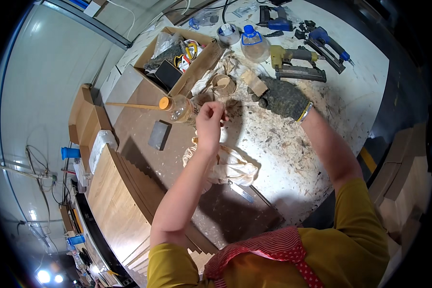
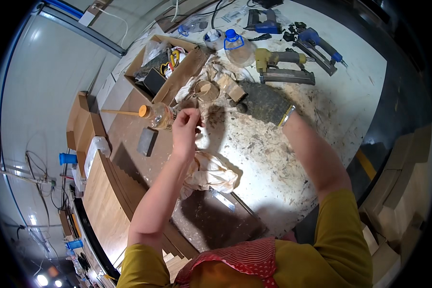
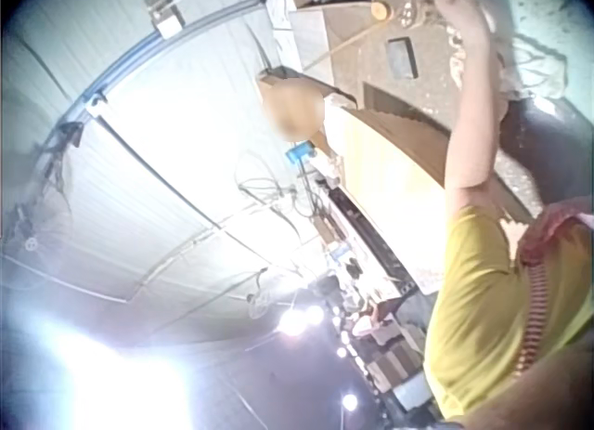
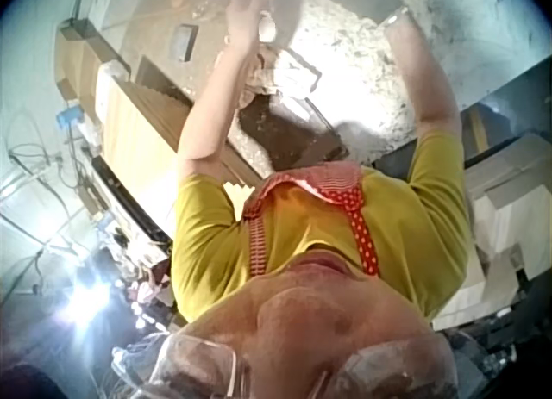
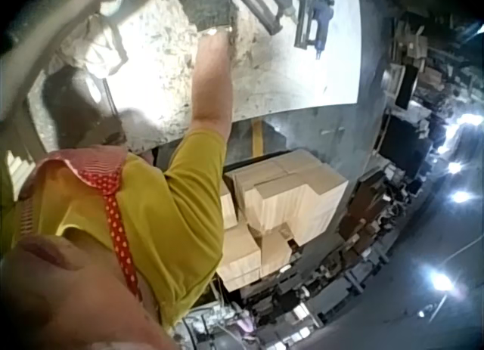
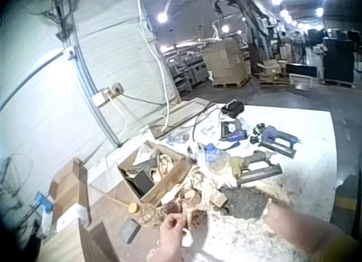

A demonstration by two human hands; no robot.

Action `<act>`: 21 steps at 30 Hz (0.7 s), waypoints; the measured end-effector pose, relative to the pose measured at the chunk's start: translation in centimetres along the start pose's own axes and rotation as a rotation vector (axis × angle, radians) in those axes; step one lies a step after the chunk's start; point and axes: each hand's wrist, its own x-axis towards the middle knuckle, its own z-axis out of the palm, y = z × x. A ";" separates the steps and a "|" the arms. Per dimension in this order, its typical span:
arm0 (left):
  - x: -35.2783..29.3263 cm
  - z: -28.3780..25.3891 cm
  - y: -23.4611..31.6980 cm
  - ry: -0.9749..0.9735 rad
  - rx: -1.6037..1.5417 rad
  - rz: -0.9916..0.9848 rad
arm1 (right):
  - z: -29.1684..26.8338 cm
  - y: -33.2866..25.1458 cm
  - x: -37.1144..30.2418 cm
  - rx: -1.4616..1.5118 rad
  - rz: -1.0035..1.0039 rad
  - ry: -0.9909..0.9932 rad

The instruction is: The person wipes the surface of a wooden panel with a cloth, then stacks it with other similar panels. They repeat this process, picking up panels from the floor and wiping them before adding them to the stack on the workbench.

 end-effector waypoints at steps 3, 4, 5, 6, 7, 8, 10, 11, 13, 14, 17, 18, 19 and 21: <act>-1.6 -1.5 -0.2 -0.016 -0.050 0.046 | -0.3 -0.6 0.0 0.026 -0.022 0.015; -2.0 -1.9 -0.3 -0.015 -0.080 0.044 | -0.2 -0.2 -0.2 0.066 -0.029 0.027; -2.5 -2.3 -0.2 0.001 -0.051 0.004 | -0.1 -0.2 -0.2 0.062 -0.036 0.043; -3.1 -2.6 -0.3 0.015 -0.099 -0.002 | -0.1 -0.2 -0.2 0.060 -0.043 0.058; -3.6 -2.8 -0.4 0.027 -0.147 -0.009 | -0.2 -0.4 -0.3 0.015 -0.050 0.078; -4.2 -3.1 -0.5 0.044 -0.195 -0.015 | -0.2 -0.8 -0.2 -0.028 -0.060 0.097; -5.2 -3.5 -0.7 0.046 -0.262 -0.011 | -0.7 -1.9 0.0 -0.112 -0.054 0.071; -5.8 -3.6 -0.8 0.057 -0.309 -0.017 | -0.9 -2.3 0.0 -0.154 -0.051 0.059; -7.0 -3.5 -0.6 0.125 -0.360 -0.045 | -0.8 -2.5 0.0 -0.160 -0.079 0.046; -7.6 -3.5 -0.6 0.127 -0.344 -0.039 | -0.9 -2.6 -0.2 -0.165 -0.091 0.042; -9.9 -3.7 -1.1 0.164 -0.250 -0.001 | 0.1 -1.9 -1.3 0.932 0.169 -0.010; -10.8 -4.0 -1.1 0.190 -0.220 0.015 | 0.2 -2.4 -1.6 1.273 0.277 -0.021; -11.8 -4.7 -1.1 0.215 -0.190 0.031 | 0.3 -3.1 -2.1 1.585 0.391 -0.067; -13.6 -6.1 -1.4 0.247 -0.151 0.068 | 0.6 -3.5 -3.2 1.994 0.431 -0.214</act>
